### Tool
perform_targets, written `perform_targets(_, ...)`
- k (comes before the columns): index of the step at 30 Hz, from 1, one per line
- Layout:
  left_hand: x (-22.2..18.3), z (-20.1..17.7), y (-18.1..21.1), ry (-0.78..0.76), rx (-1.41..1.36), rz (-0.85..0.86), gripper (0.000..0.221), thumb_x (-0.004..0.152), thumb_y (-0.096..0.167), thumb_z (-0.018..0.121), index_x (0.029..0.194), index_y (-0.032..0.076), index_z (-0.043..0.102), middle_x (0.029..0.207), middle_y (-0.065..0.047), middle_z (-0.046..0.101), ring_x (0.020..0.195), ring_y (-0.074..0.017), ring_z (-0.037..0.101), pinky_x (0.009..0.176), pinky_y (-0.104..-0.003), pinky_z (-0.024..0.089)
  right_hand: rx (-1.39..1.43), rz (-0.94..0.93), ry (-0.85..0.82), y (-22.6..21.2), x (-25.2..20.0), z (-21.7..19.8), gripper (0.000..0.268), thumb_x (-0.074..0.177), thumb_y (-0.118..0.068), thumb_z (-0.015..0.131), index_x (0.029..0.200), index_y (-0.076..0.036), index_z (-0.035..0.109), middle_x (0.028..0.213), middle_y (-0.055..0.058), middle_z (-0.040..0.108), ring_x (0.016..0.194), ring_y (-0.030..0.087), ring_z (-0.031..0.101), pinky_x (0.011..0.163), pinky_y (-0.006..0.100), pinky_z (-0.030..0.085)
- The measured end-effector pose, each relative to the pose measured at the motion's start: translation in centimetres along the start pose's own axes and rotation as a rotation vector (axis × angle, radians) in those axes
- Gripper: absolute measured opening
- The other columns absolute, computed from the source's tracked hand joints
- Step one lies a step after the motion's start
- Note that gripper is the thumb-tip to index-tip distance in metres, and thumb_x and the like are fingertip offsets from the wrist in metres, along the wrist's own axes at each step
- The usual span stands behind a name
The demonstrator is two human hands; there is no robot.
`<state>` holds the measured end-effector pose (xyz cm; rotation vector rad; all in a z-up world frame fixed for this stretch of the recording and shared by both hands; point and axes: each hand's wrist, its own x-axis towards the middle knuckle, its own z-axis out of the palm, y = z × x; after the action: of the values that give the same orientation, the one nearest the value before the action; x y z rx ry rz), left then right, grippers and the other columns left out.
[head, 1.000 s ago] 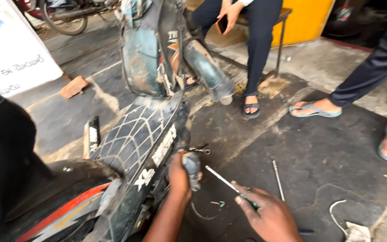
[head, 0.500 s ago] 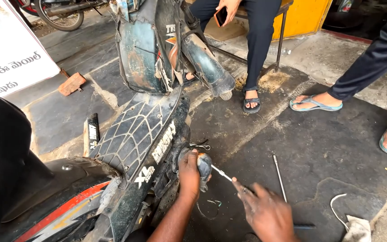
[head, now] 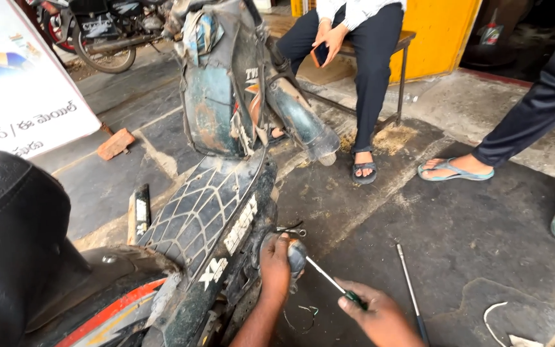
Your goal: The person crouches beside a motorcycle and works on its turn signal assembly, using a screwdriver to unscrew and remove the indicator lens, handling the bulb and orange lens cover, then reassembling the unit and screwing it back onto the motorcycle body.
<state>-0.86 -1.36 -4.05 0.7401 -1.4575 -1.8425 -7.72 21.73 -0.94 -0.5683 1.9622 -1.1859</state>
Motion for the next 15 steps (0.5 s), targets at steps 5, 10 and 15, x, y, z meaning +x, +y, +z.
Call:
perform_targets(5, 0.2, -0.2, 3.1, 0.159, -0.105, -0.036, 0.037, 0.102, 0.037, 0.051, 0.089, 0.006, 0.064, 0.071, -0.009, 0.062, 0.051, -0.0191, 0.06, 0.042, -0.033, 0.052, -0.239, -0.196, 0.121, 2.4, 1.4, -1.0, 0.042, 0.093, -0.031, 0.073, 0.13, -0.013, 0.069, 0.1, -0.003, 0.074, 0.095, 0.005, 0.07, 0.085, 0.026, 0.053)
perform_targets(10, 0.9, -1.9, 2.5, 0.332, -0.377, -0.253, 0.044, 0.106, 0.046, 0.037, 0.108, 0.005, 0.055, 0.075, -0.014, 0.061, 0.053, -0.026, 0.06, 0.044, -0.038, 0.051, 0.237, -0.151, -0.326, 8.2, 5.7, 1.4, 0.032, 0.099, -0.024, 0.071, 0.116, 0.002, 0.067, 0.091, -0.001, 0.066, 0.085, 0.007, 0.061, 0.079, 0.024, 0.05)
perform_targets(15, -2.6, 1.4, 2.4, 0.227, -0.333, -0.376, 0.045, 0.106, 0.043, 0.037, 0.121, 0.004, 0.054, 0.086, -0.019, 0.064, 0.062, -0.0257, 0.064, 0.05, -0.039, 0.056, 0.293, -0.301, -0.124, 8.1, 5.7, 3.9, 0.042, 0.086, -0.016, 0.076, 0.122, -0.001, 0.06, 0.089, 0.004, 0.067, 0.084, 0.011, 0.065, 0.08, 0.028, 0.05)
